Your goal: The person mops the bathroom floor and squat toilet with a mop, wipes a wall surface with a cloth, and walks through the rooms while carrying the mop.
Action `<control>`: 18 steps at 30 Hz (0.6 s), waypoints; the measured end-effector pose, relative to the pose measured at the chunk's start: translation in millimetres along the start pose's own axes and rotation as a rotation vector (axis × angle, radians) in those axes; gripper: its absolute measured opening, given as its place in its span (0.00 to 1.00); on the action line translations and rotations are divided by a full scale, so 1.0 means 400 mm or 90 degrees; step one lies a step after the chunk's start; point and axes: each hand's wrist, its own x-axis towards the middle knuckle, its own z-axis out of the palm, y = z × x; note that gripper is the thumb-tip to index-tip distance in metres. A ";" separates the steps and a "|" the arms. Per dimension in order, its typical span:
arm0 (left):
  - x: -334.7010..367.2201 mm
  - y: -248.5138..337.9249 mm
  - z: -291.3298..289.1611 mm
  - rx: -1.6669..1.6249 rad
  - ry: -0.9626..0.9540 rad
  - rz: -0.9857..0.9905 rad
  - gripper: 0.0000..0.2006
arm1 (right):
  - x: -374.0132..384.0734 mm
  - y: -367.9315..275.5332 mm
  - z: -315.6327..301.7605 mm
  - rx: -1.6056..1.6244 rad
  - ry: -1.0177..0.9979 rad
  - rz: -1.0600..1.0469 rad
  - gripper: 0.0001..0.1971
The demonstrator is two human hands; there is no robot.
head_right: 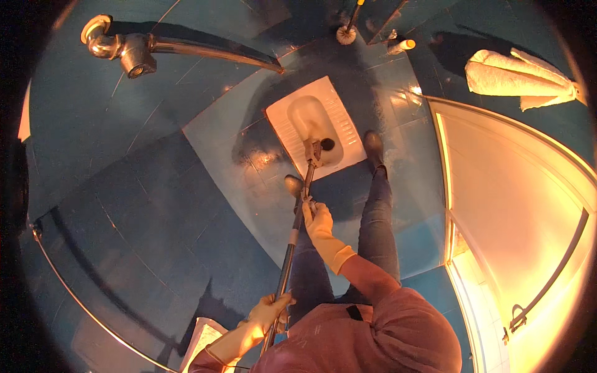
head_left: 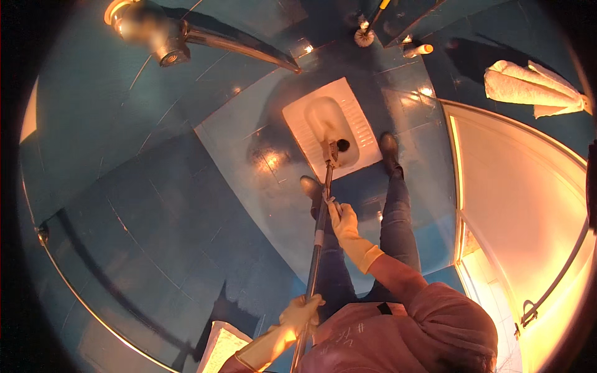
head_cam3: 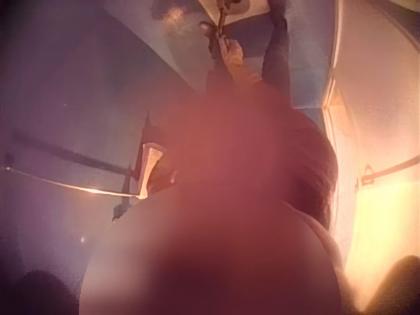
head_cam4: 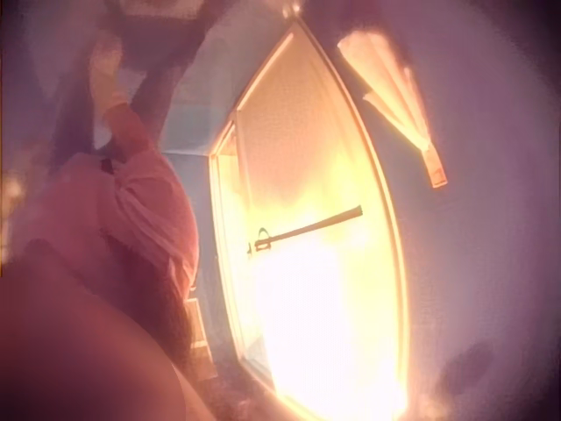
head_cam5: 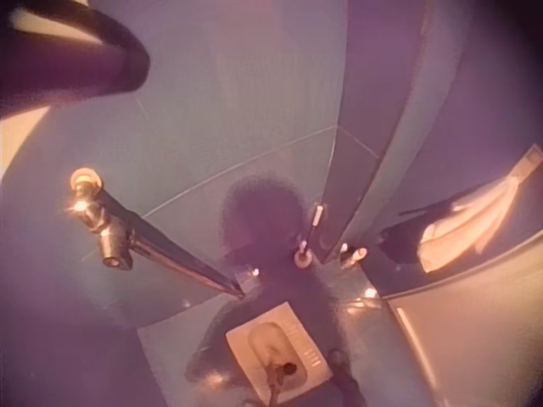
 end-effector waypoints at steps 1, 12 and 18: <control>0.001 -0.003 -0.002 -0.004 0.003 -0.002 0.19 | -0.005 -0.004 -0.004 -0.009 -0.011 -0.002 0.20; -0.088 -0.043 -0.074 -0.070 0.012 0.006 0.20 | -0.018 0.029 -0.056 0.019 0.020 -0.164 0.12; -0.206 -0.208 -0.147 -0.175 -0.063 0.030 0.17 | 0.178 0.037 -0.044 0.168 -0.064 -0.061 0.13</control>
